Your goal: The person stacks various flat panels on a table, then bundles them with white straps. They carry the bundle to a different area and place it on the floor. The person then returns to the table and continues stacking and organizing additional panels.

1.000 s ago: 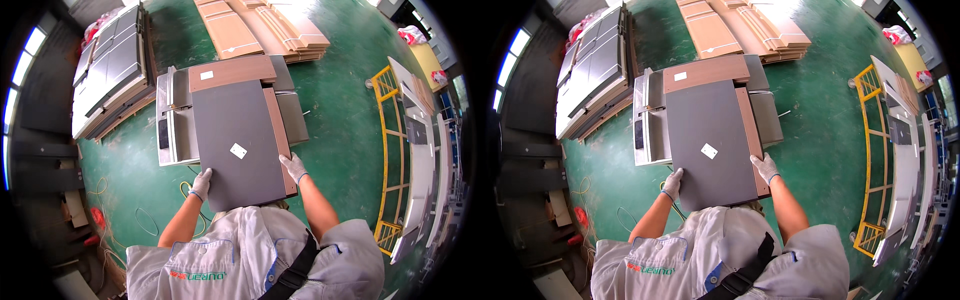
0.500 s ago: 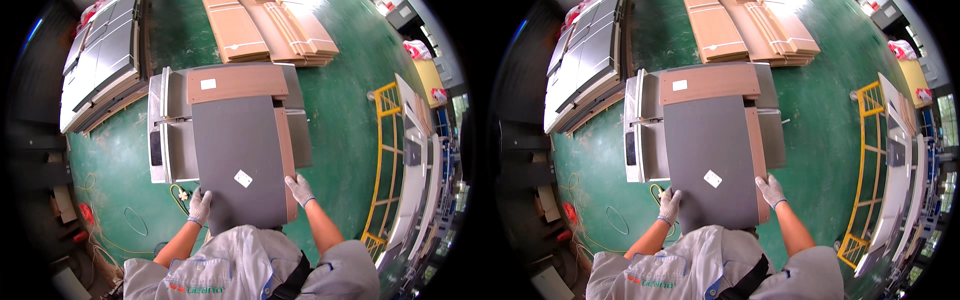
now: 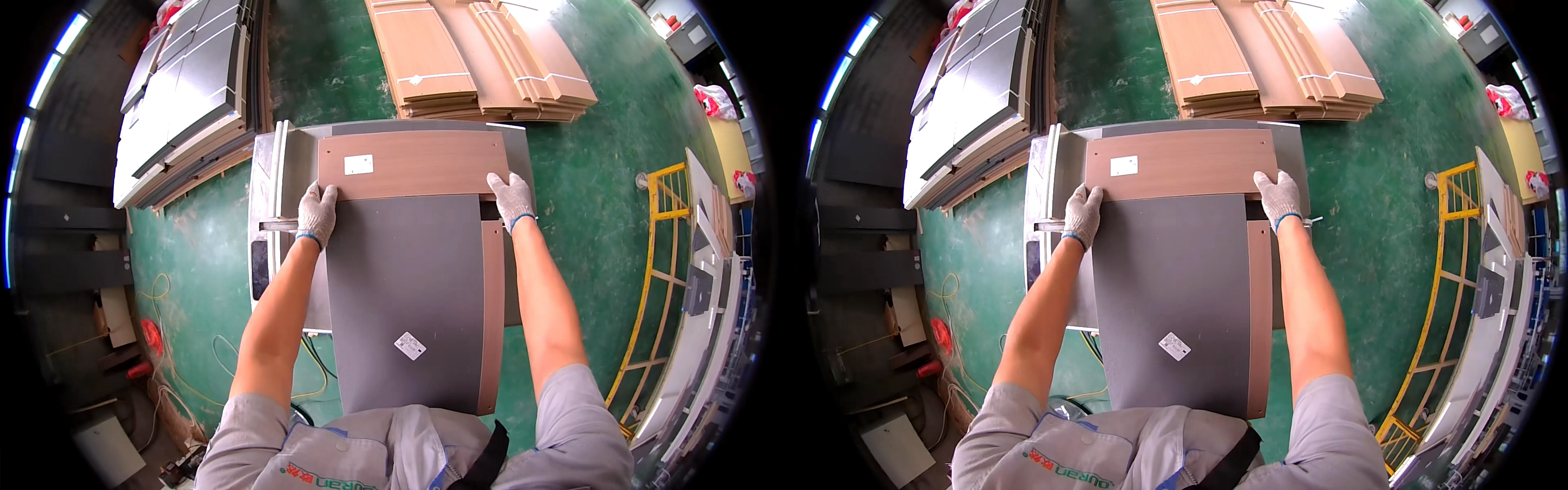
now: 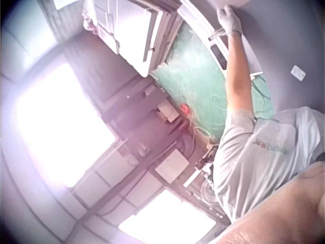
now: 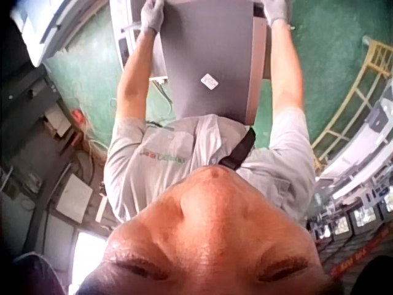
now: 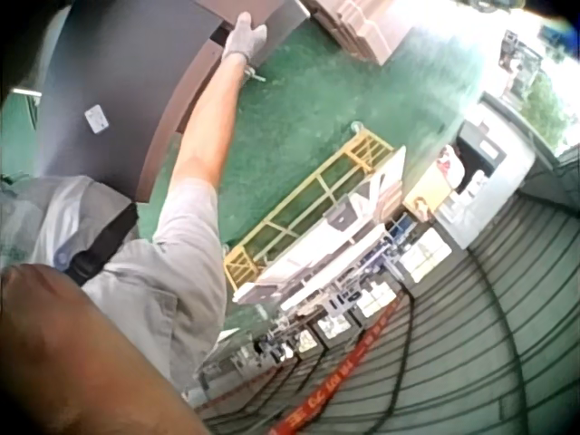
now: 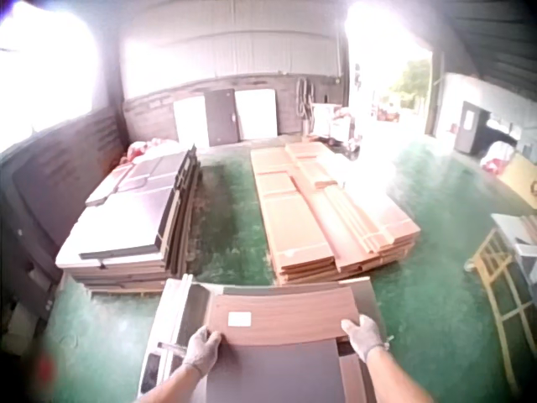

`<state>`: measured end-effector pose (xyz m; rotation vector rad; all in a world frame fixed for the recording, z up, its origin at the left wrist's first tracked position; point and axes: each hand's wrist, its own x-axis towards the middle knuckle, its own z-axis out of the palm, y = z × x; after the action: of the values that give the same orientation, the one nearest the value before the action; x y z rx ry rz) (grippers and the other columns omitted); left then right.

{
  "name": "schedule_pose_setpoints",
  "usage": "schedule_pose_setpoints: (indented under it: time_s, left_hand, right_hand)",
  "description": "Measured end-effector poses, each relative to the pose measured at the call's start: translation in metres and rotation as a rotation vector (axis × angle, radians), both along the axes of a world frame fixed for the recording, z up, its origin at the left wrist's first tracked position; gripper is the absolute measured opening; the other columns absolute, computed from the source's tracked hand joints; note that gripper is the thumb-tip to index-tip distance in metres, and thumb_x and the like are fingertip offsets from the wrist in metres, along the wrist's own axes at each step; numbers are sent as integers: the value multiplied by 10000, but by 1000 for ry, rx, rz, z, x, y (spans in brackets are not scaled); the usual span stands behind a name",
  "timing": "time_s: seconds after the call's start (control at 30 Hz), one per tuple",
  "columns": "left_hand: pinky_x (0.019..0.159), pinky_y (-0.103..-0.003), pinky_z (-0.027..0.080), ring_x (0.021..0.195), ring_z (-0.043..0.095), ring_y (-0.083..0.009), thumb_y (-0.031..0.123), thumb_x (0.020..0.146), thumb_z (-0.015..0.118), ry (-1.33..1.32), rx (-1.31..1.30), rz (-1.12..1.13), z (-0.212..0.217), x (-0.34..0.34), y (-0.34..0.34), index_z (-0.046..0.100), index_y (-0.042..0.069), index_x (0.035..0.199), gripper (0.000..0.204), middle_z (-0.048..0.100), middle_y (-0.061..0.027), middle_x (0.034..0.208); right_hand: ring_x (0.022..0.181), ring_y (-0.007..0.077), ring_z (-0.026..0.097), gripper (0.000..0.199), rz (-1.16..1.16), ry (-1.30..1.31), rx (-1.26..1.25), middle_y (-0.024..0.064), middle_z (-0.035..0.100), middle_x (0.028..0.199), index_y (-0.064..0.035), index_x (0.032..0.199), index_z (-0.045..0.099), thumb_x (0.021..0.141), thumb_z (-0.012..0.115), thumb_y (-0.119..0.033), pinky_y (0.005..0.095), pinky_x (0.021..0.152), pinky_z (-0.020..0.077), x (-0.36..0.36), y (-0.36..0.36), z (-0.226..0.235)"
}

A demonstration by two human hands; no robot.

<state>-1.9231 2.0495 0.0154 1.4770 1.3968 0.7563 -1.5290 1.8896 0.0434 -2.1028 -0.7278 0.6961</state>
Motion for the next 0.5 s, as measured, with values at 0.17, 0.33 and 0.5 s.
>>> schedule_pose_setpoints:
  time_s: [0.17,0.33,0.5]
  left_hand:
    - [858,-332,511,897,635,-151,285,1031,638,46,60,37,17,9,-14,698,-42,1146,352,733,-81,964]
    - [901,-372,523,962,695,-256,300,1018,650,153,33,45,20,6,-14,691,-26,1193,372,750,-165,1025]
    - [922,-413,534,1008,720,-344,306,1013,647,106,67,37,18,5,-13,675,-14,1222,383,753,-211,1053]
  right_hand:
    - [951,220,713,411,-85,135,134,132,767,1078,21,1220,711,920,762,-255,365,864,540,-1,-3,-10]
    - [959,193,700,391,-121,148,189,104,760,1071,23,1207,713,910,765,-225,358,869,538,-8,-4,-15]
    - [958,188,696,404,-119,213,233,103,755,1077,34,1200,711,897,765,-228,353,870,536,-6,-3,-24]
